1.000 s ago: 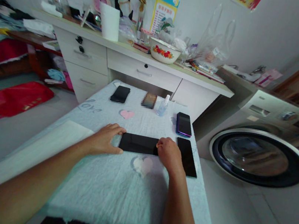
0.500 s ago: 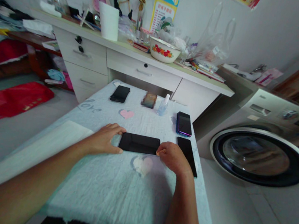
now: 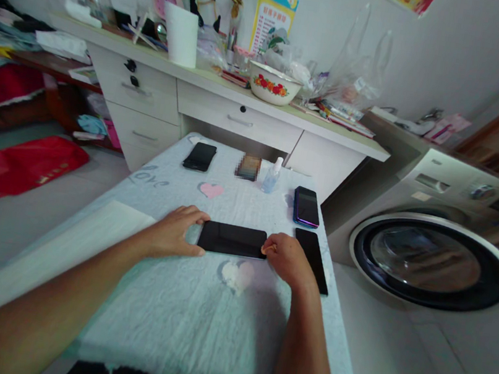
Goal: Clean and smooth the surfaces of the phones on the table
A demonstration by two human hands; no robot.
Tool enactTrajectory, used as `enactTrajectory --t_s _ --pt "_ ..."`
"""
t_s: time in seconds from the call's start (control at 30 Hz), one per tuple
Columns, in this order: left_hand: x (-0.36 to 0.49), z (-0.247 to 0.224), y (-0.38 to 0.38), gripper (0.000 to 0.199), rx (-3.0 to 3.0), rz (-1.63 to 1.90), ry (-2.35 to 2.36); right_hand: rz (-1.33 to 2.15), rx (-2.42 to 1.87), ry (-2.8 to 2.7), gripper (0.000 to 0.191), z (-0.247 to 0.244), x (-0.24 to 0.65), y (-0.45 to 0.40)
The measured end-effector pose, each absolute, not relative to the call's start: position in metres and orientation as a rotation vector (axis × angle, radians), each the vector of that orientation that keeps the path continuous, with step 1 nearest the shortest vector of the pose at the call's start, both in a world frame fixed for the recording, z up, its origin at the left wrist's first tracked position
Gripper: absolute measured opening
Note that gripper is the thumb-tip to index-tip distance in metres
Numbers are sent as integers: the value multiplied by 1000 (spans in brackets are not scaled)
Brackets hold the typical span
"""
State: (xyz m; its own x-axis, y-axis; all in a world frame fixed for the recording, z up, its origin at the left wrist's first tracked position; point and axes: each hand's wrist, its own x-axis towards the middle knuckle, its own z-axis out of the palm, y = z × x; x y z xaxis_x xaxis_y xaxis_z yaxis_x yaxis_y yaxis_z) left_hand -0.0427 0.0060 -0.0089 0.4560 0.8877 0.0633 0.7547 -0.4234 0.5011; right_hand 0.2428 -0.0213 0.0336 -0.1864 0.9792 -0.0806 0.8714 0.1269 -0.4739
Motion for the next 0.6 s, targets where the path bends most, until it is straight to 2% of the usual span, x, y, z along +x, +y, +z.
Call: enactTrajectory --t_s 0.33,0.6 --pt "-42 -7 5 61 2309 432 1384 297 -1871 -2208 22 17 239 -11" --pt "-43 -9 5 65 2311 423 1388 242 -1888 -2121 20 5 237 -4"
